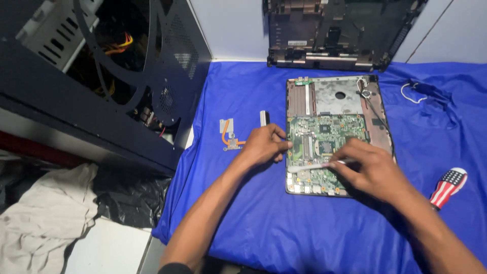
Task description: Cleaning a laptop motherboard using a toothbrush to remove dust and debris.
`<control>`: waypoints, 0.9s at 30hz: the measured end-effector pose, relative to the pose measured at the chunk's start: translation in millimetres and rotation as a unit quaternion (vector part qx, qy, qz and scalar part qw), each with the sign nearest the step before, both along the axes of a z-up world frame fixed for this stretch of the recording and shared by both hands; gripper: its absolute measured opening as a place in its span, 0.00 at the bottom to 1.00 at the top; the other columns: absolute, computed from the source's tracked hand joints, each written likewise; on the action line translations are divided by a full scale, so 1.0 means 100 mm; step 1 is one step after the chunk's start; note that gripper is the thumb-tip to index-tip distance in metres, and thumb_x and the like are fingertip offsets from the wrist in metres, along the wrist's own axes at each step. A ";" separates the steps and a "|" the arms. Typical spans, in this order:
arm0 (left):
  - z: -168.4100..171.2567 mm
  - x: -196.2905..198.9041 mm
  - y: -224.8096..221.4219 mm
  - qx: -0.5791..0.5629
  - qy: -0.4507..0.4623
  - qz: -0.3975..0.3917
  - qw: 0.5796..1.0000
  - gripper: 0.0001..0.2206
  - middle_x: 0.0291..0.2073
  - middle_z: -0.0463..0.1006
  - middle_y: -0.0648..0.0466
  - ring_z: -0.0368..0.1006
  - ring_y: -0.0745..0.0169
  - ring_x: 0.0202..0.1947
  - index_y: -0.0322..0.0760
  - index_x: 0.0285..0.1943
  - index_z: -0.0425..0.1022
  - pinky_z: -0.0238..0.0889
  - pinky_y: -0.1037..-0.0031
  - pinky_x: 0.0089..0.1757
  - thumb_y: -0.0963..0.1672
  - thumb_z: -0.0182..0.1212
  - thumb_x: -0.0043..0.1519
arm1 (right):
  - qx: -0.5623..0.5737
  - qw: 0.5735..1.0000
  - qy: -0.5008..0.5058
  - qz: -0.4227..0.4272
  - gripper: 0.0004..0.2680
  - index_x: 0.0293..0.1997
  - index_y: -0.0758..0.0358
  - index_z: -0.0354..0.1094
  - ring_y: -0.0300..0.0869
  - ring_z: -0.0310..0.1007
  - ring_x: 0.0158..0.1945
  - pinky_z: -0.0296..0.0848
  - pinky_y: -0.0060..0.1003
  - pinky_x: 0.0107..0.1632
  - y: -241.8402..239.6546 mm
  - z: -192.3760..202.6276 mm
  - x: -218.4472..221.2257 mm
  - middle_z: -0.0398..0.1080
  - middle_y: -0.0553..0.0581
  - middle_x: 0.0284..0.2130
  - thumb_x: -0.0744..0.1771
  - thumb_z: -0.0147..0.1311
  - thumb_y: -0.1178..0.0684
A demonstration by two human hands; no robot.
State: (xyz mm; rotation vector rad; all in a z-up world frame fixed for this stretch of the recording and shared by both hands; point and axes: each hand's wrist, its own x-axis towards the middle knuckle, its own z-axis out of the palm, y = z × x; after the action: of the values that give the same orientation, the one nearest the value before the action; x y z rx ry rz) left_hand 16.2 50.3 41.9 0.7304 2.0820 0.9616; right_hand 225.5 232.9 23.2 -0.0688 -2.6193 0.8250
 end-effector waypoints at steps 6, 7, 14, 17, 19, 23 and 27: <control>-0.26 0.04 0.01 0.061 0.013 0.046 0.997 0.11 0.21 0.80 0.56 0.73 0.68 0.19 0.38 0.48 0.74 0.64 0.74 0.27 0.46 0.67 0.60 | 0.027 0.999 -0.013 -0.044 0.04 0.36 0.50 0.76 0.42 0.75 0.35 0.71 0.37 0.42 -0.02 0.01 0.07 0.75 0.48 0.30 0.65 0.59 0.47; -0.27 0.04 0.01 0.063 0.012 0.046 0.997 0.11 0.21 0.80 0.56 0.73 0.68 0.19 0.38 0.48 0.74 0.64 0.74 0.27 0.46 0.67 0.60 | 0.029 0.999 -0.014 -0.044 0.04 0.36 0.50 0.76 0.42 0.75 0.35 0.71 0.37 0.42 -0.04 0.00 0.06 0.75 0.48 0.30 0.65 0.59 0.47; -0.38 0.02 0.03 0.073 0.044 0.052 0.995 0.12 0.29 0.80 0.57 0.75 0.67 0.26 0.38 0.51 0.75 0.70 0.73 0.32 0.46 0.66 0.62 | 0.027 0.995 -0.075 -0.056 0.05 0.35 0.45 0.78 0.38 0.79 0.35 0.75 0.36 0.41 0.09 0.01 0.11 0.79 0.44 0.32 0.64 0.60 0.44; -0.44 0.04 0.03 0.074 0.050 0.056 0.994 0.12 0.29 0.79 0.57 0.74 0.67 0.27 0.38 0.51 0.75 0.69 0.73 0.32 0.47 0.65 0.62 | 0.021 0.995 -0.082 -0.056 0.05 0.36 0.47 0.77 0.39 0.79 0.34 0.76 0.36 0.41 -0.05 0.01 0.09 0.78 0.45 0.32 0.64 0.60 0.44; -0.45 0.03 0.03 0.079 0.054 0.058 0.994 0.12 0.28 0.78 0.57 0.74 0.67 0.27 0.39 0.51 0.75 0.67 0.74 0.32 0.47 0.65 0.62 | 0.009 0.996 -0.075 -0.041 0.05 0.37 0.48 0.76 0.40 0.80 0.33 0.74 0.36 0.41 -0.01 0.05 0.09 0.77 0.45 0.32 0.65 0.59 0.45; -0.55 0.01 0.05 0.087 0.082 0.060 0.991 0.13 0.28 0.78 0.58 0.73 0.68 0.28 0.39 0.50 0.76 0.66 0.74 0.34 0.48 0.64 0.60 | 0.016 0.992 -0.096 -0.075 0.05 0.36 0.46 0.80 0.37 0.81 0.34 0.77 0.34 0.41 0.15 0.06 0.17 0.81 0.45 0.33 0.63 0.62 0.45; -0.48 0.04 0.03 0.070 0.089 0.057 0.992 0.14 0.29 0.79 0.58 0.74 0.68 0.30 0.40 0.52 0.76 0.67 0.74 0.34 0.49 0.64 0.61 | 0.009 0.998 -0.064 -0.024 0.04 0.37 0.51 0.76 0.39 0.80 0.33 0.76 0.35 0.41 0.02 0.02 0.09 0.79 0.46 0.32 0.64 0.61 0.47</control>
State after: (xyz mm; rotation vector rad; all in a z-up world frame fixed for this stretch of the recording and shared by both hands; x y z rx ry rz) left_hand 20.6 53.4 -5.8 0.8020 2.2476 1.1516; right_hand 234.0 234.9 25.5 -0.1841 -2.7329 0.8061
